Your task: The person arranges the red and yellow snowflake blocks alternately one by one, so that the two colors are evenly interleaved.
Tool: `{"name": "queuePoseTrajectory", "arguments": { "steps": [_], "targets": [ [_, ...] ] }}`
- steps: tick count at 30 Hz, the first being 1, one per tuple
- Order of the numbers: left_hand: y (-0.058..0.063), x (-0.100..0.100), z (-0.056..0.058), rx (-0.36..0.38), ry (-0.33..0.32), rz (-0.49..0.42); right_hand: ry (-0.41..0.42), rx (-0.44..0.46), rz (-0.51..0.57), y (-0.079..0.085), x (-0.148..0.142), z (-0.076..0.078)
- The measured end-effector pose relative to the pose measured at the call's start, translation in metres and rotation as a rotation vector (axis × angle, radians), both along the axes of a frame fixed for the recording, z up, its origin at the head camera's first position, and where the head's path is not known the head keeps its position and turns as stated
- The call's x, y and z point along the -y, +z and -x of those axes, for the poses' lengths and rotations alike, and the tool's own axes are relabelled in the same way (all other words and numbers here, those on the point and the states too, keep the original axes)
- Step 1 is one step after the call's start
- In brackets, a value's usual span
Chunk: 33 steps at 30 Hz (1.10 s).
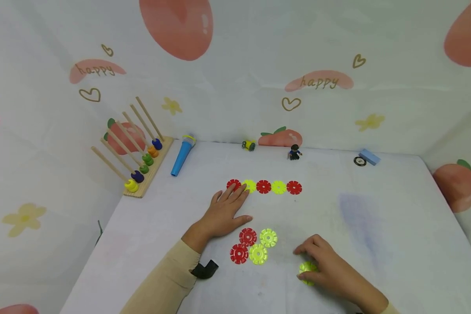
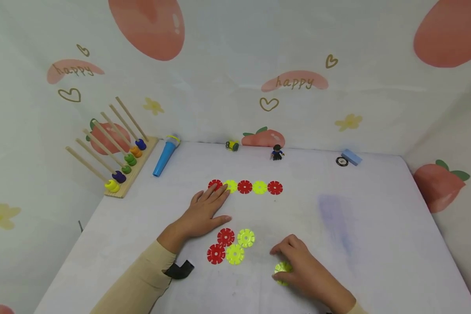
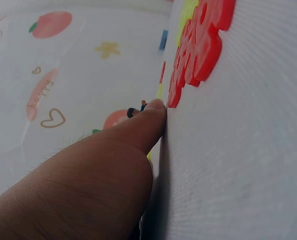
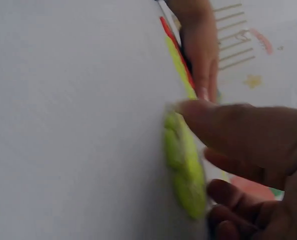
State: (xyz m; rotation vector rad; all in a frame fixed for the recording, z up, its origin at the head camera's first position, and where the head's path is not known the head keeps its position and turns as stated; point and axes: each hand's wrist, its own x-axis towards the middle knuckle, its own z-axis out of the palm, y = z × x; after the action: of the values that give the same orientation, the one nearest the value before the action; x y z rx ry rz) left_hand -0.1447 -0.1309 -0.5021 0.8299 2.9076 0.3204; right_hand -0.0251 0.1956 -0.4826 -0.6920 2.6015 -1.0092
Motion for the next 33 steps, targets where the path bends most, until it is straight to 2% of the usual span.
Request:
{"name": "queuePoseTrajectory", "arguments": {
  "steps": [4, 9, 13, 15, 18, 21, 24, 29, 31, 33],
  "targets": [
    [-0.001, 0.001, 0.000, -0.002, -0.005, -0.007, 0.004, 0.022, -0.037, 0.003, -0.010, -0.001],
    [-0.002, 0.001, 0.001, -0.015, -0.005, 0.006, 0.004, 0.110, 0.102, 0.005, -0.019, -0.001],
    [-0.003, 0.001, 0.002, -0.014, -0.007, -0.002, -0.037, 0.200, 0.170, 0.006, -0.022, 0.009],
    [-0.003, 0.000, 0.002, -0.007, -0.006, -0.001, -0.113, 0.212, 0.168, 0.005, -0.024, 0.020],
    [-0.003, 0.000, 0.002, -0.003, -0.004, -0.003, -0.271, 0.174, 0.199, -0.002, -0.030, 0.042],
    [-0.002, 0.001, 0.001, -0.006, -0.004, -0.006, -0.433, 0.119, 0.282, -0.009, -0.035, 0.068],
    [-0.002, 0.002, 0.001, -0.006, 0.000, -0.003, -0.555, 0.094, 0.357, -0.014, -0.036, 0.094],
    [-0.002, 0.002, 0.001, 0.006, 0.006, 0.002, -0.665, 0.085, 0.403, -0.016, -0.033, 0.128],
    [-0.002, 0.001, 0.001, 0.013, 0.007, 0.000, -0.695, 0.047, 0.351, -0.016, -0.032, 0.133],
    [-0.002, 0.000, 0.001, 0.011, 0.004, -0.002, -0.676, -0.047, 0.264, -0.018, -0.032, 0.133]
  ]
}}
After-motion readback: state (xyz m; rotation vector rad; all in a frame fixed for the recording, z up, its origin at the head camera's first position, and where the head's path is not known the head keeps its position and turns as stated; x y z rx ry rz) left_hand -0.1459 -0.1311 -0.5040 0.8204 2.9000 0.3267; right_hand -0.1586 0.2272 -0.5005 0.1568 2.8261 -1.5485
